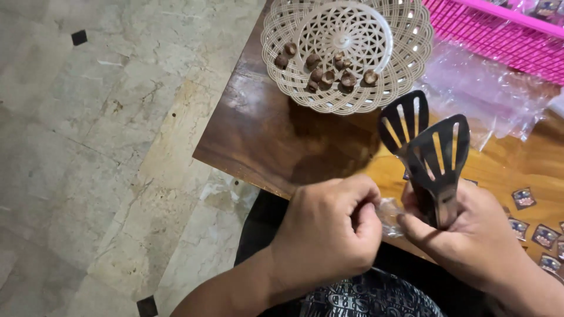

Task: Using tongs to transfer small snack items from a basket into plastic bags and then preparing them for sealing.

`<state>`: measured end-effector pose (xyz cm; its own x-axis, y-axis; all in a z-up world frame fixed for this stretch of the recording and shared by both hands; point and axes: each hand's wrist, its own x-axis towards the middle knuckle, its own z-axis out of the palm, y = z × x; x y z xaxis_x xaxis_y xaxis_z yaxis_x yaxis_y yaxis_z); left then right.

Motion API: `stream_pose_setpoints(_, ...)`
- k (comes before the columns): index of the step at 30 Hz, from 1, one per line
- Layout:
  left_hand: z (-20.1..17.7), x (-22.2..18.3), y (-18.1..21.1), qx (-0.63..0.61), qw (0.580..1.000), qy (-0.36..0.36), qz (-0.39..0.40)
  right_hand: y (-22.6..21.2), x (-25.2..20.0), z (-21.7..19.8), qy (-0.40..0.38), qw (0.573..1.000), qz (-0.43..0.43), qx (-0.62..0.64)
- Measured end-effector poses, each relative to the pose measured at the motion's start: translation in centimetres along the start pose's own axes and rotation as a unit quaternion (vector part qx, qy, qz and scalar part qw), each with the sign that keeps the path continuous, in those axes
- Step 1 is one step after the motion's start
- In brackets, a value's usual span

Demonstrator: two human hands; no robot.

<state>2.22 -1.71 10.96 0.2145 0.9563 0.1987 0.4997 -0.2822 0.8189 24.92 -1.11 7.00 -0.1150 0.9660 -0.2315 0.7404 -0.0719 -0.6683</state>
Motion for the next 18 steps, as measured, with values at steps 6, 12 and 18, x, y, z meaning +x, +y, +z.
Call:
stream_pose_setpoints(6, -1.9, 1.1, -5.7, -0.143, 0.958, -0.176, 0.175, -3.7, 1.0, -1.5, -0.053, 0.966, -0.064, 0.244)
stream_pose_setpoints(12, 2.8, 0.2, -9.3, -0.525, 0.836, -0.158, 0.035, -7.6, 4.3, -3.1, -0.093, 0.992, -0.002, 0.081)
stream_pose_setpoints(18, 0.7, -0.4, -10.4, -0.548, 0.827, -0.109, -0.054, -6.7, 9.1, -6.9, -0.131, 0.986, -0.096, 0.049)
